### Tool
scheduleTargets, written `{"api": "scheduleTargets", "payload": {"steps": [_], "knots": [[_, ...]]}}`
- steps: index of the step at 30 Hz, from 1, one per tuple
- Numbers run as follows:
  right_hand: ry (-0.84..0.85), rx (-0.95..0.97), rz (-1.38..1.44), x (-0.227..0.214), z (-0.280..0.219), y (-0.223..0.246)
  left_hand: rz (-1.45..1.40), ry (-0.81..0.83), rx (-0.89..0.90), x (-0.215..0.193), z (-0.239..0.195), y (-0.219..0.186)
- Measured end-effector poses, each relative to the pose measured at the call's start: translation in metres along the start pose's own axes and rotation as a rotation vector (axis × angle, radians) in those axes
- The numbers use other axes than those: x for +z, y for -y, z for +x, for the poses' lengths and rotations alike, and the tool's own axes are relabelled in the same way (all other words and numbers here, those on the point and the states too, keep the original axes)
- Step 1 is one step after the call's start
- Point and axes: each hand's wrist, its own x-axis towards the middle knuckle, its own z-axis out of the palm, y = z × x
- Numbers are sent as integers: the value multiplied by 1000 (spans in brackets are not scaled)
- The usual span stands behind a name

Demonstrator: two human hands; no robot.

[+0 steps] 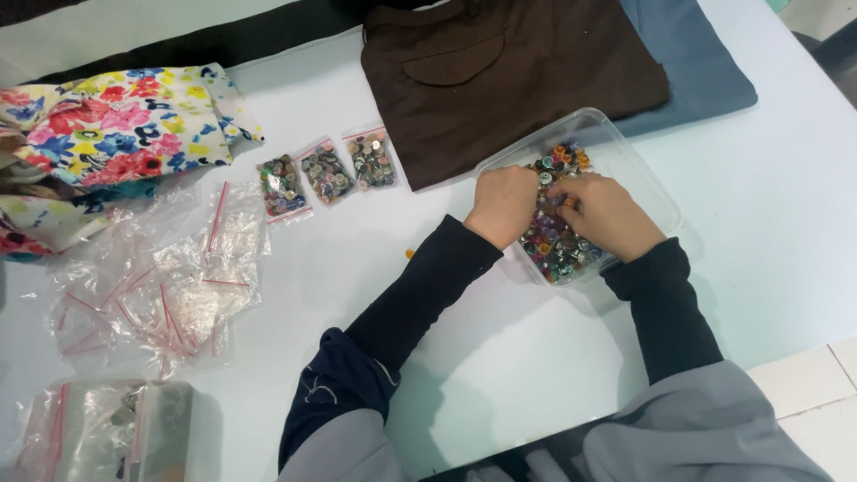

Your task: The person sorts buttons from a clear container onto a white table, then places them into small ziplock bags. They handle black and orange buttons, arranging them on the table before bagging them. The workspace includes additional bags, a floral cloth, and folded garments.

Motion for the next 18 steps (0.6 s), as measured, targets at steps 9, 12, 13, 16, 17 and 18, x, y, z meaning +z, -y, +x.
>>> {"api": "scheduleTargets", "payload": {"steps": [9,12,13,16,17,18], "knots": [[-42,-15,-9,10,4,-14,-232,-9,1,-14,0,2],[-151,-49,65,6,5,-18,-334,-44,4,-40,-4,-3],[-151,-51,65,3,2,-14,-333,-44,2,-47,-7,-4],[-374,-185,153,-1,-3,-8,-483,-140,5,-65,-15,-6],[-473,-241,133,0,-2,-9,-592,-218,43,-70,-18,-7],[-572,-297,114,2,-1,-10,-699,-296,82,-75,-21,-7]]}}
